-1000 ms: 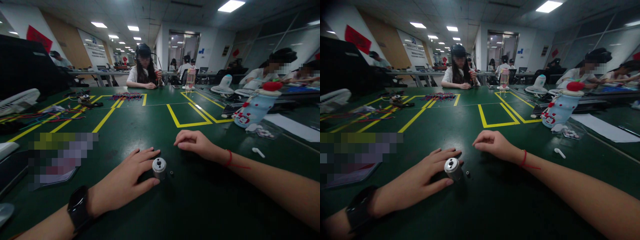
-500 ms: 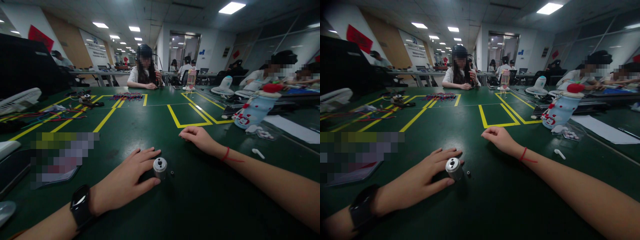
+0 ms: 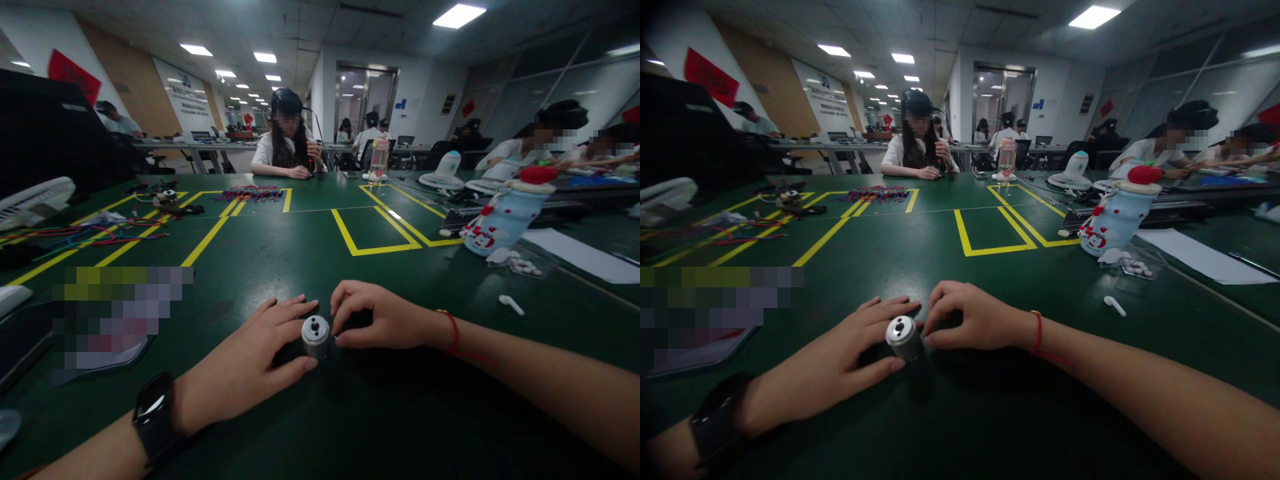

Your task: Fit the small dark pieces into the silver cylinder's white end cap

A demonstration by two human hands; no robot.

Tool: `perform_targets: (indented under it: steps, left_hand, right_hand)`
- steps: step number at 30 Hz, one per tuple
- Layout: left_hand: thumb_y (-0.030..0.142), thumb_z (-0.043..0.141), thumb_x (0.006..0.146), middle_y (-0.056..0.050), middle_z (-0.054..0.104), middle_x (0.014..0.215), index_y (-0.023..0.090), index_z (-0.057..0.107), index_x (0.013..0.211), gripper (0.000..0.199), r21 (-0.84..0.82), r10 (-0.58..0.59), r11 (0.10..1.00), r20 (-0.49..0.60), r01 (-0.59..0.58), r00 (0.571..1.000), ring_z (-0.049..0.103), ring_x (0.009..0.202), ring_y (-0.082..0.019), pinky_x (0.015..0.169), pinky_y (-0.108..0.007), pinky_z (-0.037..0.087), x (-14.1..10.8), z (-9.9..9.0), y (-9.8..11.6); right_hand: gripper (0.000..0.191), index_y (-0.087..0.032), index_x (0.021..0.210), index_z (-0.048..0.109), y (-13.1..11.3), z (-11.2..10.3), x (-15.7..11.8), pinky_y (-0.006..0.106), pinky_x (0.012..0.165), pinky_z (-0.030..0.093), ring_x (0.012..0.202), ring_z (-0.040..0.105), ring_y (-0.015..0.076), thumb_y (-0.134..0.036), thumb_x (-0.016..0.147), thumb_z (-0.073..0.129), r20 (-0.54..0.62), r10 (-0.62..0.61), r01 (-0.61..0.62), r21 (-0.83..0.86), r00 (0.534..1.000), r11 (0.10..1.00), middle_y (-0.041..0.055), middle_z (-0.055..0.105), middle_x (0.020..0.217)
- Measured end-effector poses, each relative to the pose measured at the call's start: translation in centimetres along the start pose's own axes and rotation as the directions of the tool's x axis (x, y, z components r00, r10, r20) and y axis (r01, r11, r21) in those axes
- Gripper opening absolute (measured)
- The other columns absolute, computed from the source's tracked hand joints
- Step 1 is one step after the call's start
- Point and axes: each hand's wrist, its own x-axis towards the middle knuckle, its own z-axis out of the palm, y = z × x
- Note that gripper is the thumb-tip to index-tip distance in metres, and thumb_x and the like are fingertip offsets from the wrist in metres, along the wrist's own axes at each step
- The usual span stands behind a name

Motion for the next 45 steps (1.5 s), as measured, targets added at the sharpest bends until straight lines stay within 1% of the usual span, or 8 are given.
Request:
perform_targets:
  steps: [3,6,18,21,25,28,38,45]
  left_hand:
    - [0.042,0.053,0.093,0.000,0.038,0.150,0.036,0.046,0.135,0.042,-0.015,0.008,1.000,-0.021,-0.009,1.000,0.031,0.139,-0.028,0.114,-0.059,0.017,0.0,-0.1,0.1]
    - [0.042,0.056,0.092,-0.001,0.040,0.149,0.037,0.046,0.134,0.044,-0.026,0.012,1.000,-0.043,-0.013,0.999,0.034,0.138,-0.029,0.113,-0.060,0.018,0.0,-0.1,0.2]
    - [0.039,0.057,0.092,0.000,0.040,0.149,0.037,0.043,0.137,0.048,-0.021,0.020,1.000,-0.048,-0.021,0.999,0.034,0.138,-0.029,0.113,-0.061,0.019,-0.1,-0.1,0.2]
    - [0.042,0.054,0.093,0.000,0.039,0.150,0.036,0.047,0.134,0.043,-0.024,0.010,1.000,-0.037,-0.011,0.999,0.033,0.138,-0.029,0.113,-0.060,0.018,-0.1,-0.1,0.1]
    - [0.044,0.052,0.094,0.000,0.036,0.152,0.036,0.044,0.136,0.043,-0.032,-0.001,1.000,-0.018,0.000,1.000,0.031,0.140,-0.027,0.114,-0.059,0.016,-0.1,-0.2,0.0]
    - [0.045,0.051,0.094,0.001,0.034,0.152,0.037,0.044,0.136,0.043,-0.024,-0.007,1.000,-0.006,0.006,1.000,0.029,0.140,-0.027,0.114,-0.058,0.015,-0.1,-0.2,0.0]
    - [0.043,0.058,0.089,-0.001,0.040,0.149,0.035,0.049,0.133,0.045,-0.072,-0.028,0.997,-0.068,0.023,0.997,0.035,0.137,-0.029,0.114,-0.057,0.018,-0.2,-0.2,0.5]
    - [0.040,0.063,0.085,-0.004,0.046,0.144,0.029,0.054,0.127,0.045,-0.094,-0.015,0.996,-0.124,0.003,0.992,0.041,0.131,-0.030,0.112,-0.052,0.025,-0.2,-0.7,1.1]
  right_hand:
    - [0.015,-0.017,0.090,0.069,-1.3,0.4,0.5,0.029,0.082,0.046,0.090,0.057,0.0138,-0.030,0.082,0.068,-0.212,0.009,0.008,0.080,0.977,0.997,0.0038,0.057,0.097]
    - [0.013,-0.017,0.090,0.069,-2.6,0.8,1.0,0.027,0.080,0.046,0.088,0.057,0.0126,-0.027,0.082,0.069,-0.316,0.004,0.019,0.069,0.949,0.997,0.0031,0.057,0.094]
    - [0.018,-0.018,0.092,0.070,-2.7,0.9,1.5,0.028,0.078,0.046,0.087,0.058,0.0139,-0.033,0.084,0.065,-0.264,0.113,-0.085,0.115,0.958,0.990,0.0045,0.061,0.098]
    - [0.022,-0.016,0.088,0.069,0.2,-0.3,1.3,0.028,0.072,0.045,0.080,0.057,0.0142,-0.036,0.086,0.060,-0.402,0.240,-0.177,0.189,0.884,0.966,0.0044,0.064,0.089]
    - [0.027,-0.014,0.080,0.069,5.5,-2.3,0.8,0.027,0.062,0.041,0.065,0.053,0.0124,-0.039,0.082,0.062,-0.540,0.453,-0.348,0.291,0.709,0.891,0.0029,0.062,0.073]
    - [0.034,-0.013,0.085,0.067,7.9,-3.1,0.4,0.026,0.056,0.039,0.059,0.050,0.0111,-0.045,0.084,0.056,-0.560,0.487,-0.366,0.321,0.670,0.874,0.0029,0.061,0.072]
    - [0.029,-0.012,0.082,0.071,4.8,-2.1,0.8,0.027,0.061,0.040,0.065,0.053,0.0130,-0.038,0.082,0.060,-0.482,0.409,-0.375,0.172,0.775,0.911,0.0034,0.064,0.072]
    - [0.021,-0.015,0.096,0.068,-1.7,0.1,1.6,0.026,0.067,0.045,0.074,0.055,0.0122,-0.031,0.083,0.064,-0.262,0.149,-0.123,0.114,0.953,0.986,0.0036,0.063,0.088]
